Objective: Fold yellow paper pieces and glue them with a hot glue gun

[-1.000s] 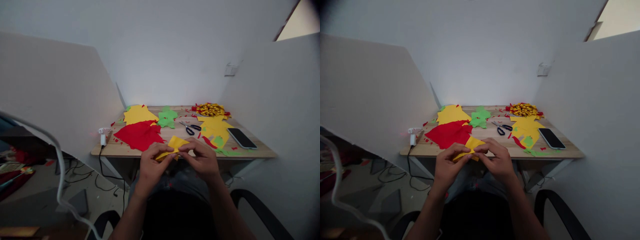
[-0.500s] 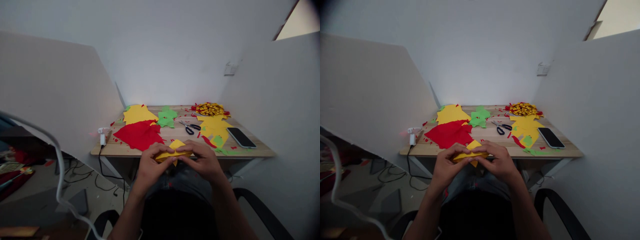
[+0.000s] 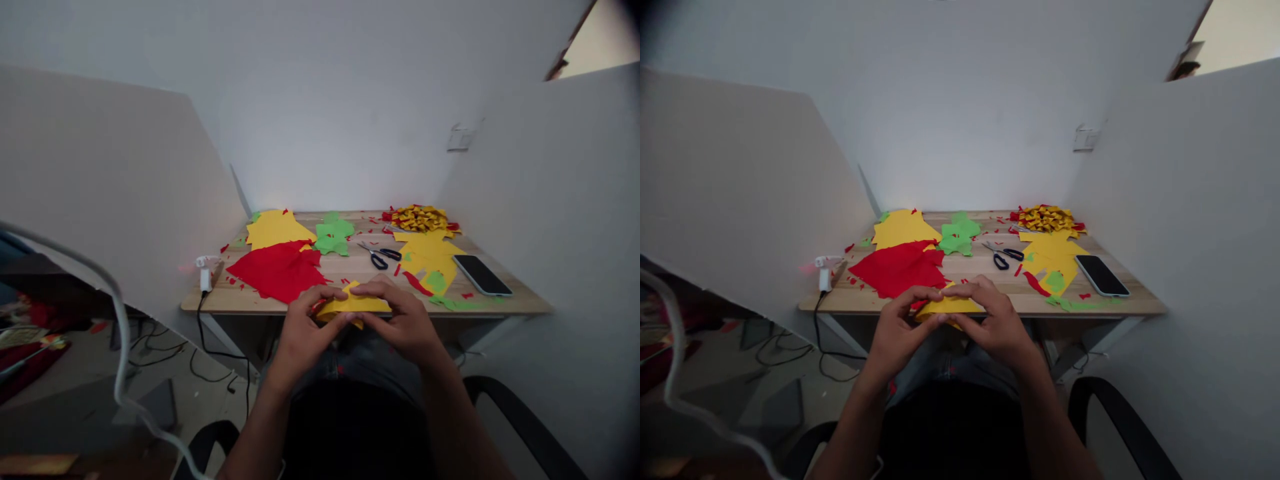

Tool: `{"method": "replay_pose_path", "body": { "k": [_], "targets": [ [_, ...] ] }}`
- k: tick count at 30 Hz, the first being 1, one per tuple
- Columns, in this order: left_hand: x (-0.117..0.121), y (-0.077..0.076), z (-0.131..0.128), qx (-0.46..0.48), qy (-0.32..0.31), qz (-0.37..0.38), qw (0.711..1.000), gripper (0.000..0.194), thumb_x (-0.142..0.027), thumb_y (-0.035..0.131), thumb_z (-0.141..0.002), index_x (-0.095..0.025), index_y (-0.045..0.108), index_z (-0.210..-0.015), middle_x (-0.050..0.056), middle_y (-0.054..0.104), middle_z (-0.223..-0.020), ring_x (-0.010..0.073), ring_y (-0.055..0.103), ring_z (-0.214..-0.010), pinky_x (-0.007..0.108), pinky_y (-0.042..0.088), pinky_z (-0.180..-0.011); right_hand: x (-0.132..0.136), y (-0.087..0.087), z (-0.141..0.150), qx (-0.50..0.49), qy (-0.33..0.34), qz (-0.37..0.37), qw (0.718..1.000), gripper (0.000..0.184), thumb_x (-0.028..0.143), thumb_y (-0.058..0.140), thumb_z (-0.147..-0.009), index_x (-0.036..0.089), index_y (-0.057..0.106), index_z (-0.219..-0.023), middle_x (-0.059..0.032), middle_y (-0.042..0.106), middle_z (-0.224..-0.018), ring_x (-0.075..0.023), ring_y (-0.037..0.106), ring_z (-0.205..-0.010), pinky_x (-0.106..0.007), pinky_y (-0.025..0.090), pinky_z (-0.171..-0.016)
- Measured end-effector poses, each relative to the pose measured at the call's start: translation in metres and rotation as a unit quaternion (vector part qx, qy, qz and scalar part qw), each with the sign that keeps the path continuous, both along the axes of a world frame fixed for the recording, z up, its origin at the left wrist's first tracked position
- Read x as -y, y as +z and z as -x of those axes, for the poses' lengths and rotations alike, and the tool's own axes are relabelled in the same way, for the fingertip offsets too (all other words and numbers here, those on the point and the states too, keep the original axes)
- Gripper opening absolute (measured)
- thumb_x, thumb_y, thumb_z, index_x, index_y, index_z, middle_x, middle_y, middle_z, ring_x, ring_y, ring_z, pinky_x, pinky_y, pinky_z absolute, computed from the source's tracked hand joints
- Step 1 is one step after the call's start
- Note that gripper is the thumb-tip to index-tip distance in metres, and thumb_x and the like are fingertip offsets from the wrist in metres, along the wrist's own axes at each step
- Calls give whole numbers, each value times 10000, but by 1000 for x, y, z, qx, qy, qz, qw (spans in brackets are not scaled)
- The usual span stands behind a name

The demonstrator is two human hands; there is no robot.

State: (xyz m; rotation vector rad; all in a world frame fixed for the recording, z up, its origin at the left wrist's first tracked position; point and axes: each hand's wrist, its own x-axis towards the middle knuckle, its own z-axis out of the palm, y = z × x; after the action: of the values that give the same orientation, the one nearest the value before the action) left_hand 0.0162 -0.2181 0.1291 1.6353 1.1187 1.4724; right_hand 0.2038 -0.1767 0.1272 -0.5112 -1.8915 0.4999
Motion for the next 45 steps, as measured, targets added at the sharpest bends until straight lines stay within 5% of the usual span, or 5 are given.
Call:
{"method": "replay_pose_path", "body": {
  "k": [12, 22, 29, 37, 45],
  "targets": [
    [-3, 1, -2, 141, 38, 57, 988, 201, -329, 808, -766, -181, 703, -852, 13, 693, -829, 132, 640, -796, 228, 507, -757, -5, 4, 5, -5, 8, -77, 997, 92, 150, 719, -879, 234, 719, -916, 3, 730, -805, -147, 639, -786, -283, 508, -711],
    [0, 5, -4, 149, -13, 101, 984, 229, -346, 840, -739, -170, 716, -816, 22, 679, -801, 122, 603, -744, 222, 482, -690, -5, 6, 2, -11, -25, -133, 991, 109, 177, 733, -869, 275, 758, -909, -3, 729, -763, -165, 662, -732, -308, 531, -658],
    [2, 2, -6, 247, -85, 172, 950, 374, -428, 838, -755, -175, 681, -981, -12, 636, -709, 89, 567, -614, 199, 438, -604, -4, 6, 2, -33, -3, -127, 991, 93, 163, 755, -858, 246, 775, -894, -25, 672, -829, -149, 634, -785, -282, 522, -689],
    [6, 4, -8, 211, -103, 154, 960, 370, -424, 809, -799, -184, 604, -993, -37, 606, -674, 74, 510, -585, 175, 404, -583, -2, 8, 5, -30, 30, -85, 995, 13, 251, 756, -872, 254, 764, -883, -27, 693, -824, -159, 665, -786, -285, 547, -671],
    [5, 4, -8, 168, -75, 116, 976, 316, -438, 782, -817, -171, 647, -918, 1, 614, -797, 101, 541, -711, 195, 425, -653, -1, 8, 0, -2, 59, -71, 996, 173, 215, 742, -878, 275, 775, -1037, -20, 743, -815, -148, 688, -746, -270, 564, -667]
  ]
}}
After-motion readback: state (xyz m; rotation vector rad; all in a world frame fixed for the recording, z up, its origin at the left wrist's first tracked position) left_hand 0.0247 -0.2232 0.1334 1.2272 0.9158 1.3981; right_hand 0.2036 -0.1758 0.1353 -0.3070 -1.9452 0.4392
